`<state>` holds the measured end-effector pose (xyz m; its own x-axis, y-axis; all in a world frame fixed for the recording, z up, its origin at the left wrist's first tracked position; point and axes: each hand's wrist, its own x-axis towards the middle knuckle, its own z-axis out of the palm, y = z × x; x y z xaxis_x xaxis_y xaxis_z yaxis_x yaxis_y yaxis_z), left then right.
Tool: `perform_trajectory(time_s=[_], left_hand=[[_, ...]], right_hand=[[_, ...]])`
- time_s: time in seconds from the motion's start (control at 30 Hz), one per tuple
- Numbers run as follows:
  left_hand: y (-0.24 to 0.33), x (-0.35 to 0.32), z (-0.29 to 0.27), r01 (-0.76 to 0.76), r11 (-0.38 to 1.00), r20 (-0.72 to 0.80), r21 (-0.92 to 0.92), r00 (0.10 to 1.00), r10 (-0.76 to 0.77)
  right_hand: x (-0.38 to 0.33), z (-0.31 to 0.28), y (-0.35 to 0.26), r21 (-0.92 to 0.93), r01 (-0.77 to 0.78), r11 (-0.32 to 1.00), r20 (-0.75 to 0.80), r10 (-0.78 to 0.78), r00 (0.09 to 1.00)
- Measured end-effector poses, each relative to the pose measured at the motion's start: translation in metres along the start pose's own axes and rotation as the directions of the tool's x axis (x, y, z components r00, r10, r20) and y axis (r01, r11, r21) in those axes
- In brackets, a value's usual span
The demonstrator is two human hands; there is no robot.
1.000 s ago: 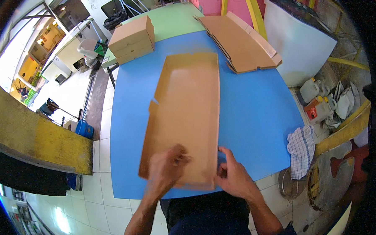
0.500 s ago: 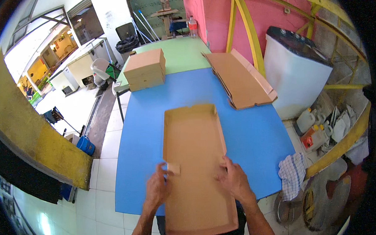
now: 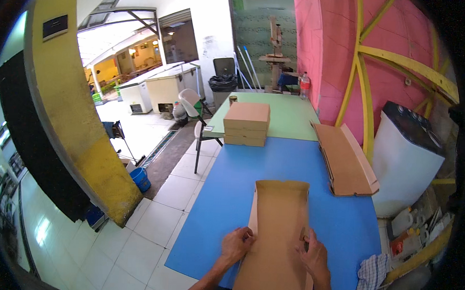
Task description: The person assembles flat cardboard sheets into rectangular boxes by folding and interlocking the flaps. They repeat the process for multiple units and stack the finished boxes on a blue table.
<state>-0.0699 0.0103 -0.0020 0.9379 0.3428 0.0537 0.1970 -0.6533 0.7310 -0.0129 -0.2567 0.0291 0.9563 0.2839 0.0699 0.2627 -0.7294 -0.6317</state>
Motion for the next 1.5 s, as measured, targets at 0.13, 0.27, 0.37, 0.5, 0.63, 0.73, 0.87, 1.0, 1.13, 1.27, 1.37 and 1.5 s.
perform_trajectory(time_s=[0.13,0.27,0.37,0.5,0.63,0.73,0.87,1.0,1.13,1.27,1.37,1.5], left_hand=[[-0.008,0.008,0.004,-0.108,0.982,-0.037,0.158,0.993,0.115],[-0.015,0.004,-0.004,0.08,0.946,0.023,-0.314,0.997,-0.076],[-0.013,-0.009,-0.015,0.261,0.815,0.179,-0.518,0.964,-0.194],[-0.001,-0.01,-0.03,0.333,0.846,0.283,-0.416,0.932,-0.228],[0.013,-0.01,-0.036,0.172,0.923,0.188,-0.343,0.976,-0.112],[0.02,-0.024,-0.036,0.078,0.946,0.12,-0.315,0.992,-0.041],[0.021,-0.056,-0.038,0.041,0.962,0.128,-0.269,0.992,-0.007],[0.018,-0.088,-0.03,0.022,0.938,0.02,-0.345,1.0,-0.016],[0.008,-0.103,-0.03,0.077,0.906,0.033,-0.415,0.997,-0.07],[-0.002,-0.1,-0.032,0.093,0.933,0.002,-0.347,0.995,-0.098],[-0.004,-0.078,-0.031,-0.016,0.949,-0.118,-0.314,0.993,-0.022],[0.002,-0.023,-0.041,-0.109,0.904,-0.179,-0.413,0.983,0.037]], right_hand=[[0.007,0.0,0.002,0.091,-0.012,0.996,-0.018,0.014,1.0],[0.008,-0.002,0.019,0.303,-0.016,0.953,-0.098,0.048,0.994],[0.002,-0.002,0.026,0.377,-0.075,0.923,-0.038,0.096,0.995],[0.0,-0.008,0.024,0.392,-0.165,0.905,0.035,0.165,0.986],[0.01,-0.016,0.014,0.272,-0.176,0.946,0.02,0.178,0.984],[0.011,-0.022,0.006,0.08,-0.176,0.981,0.016,0.175,0.984],[-0.011,-0.028,0.007,0.273,-0.089,0.958,0.014,0.088,0.996],[-0.041,-0.021,0.014,0.396,-0.054,0.917,-0.096,0.1,0.99],[-0.058,-0.027,0.022,0.115,0.136,0.984,-0.227,-0.107,0.968],[-0.063,-0.033,0.018,0.274,-0.059,0.96,0.065,0.043,0.997],[-0.046,-0.02,0.011,0.198,0.108,0.974,-0.041,-0.102,0.994],[0.011,0.0,0.013,0.097,0.154,0.983,-0.054,-0.149,0.987]])
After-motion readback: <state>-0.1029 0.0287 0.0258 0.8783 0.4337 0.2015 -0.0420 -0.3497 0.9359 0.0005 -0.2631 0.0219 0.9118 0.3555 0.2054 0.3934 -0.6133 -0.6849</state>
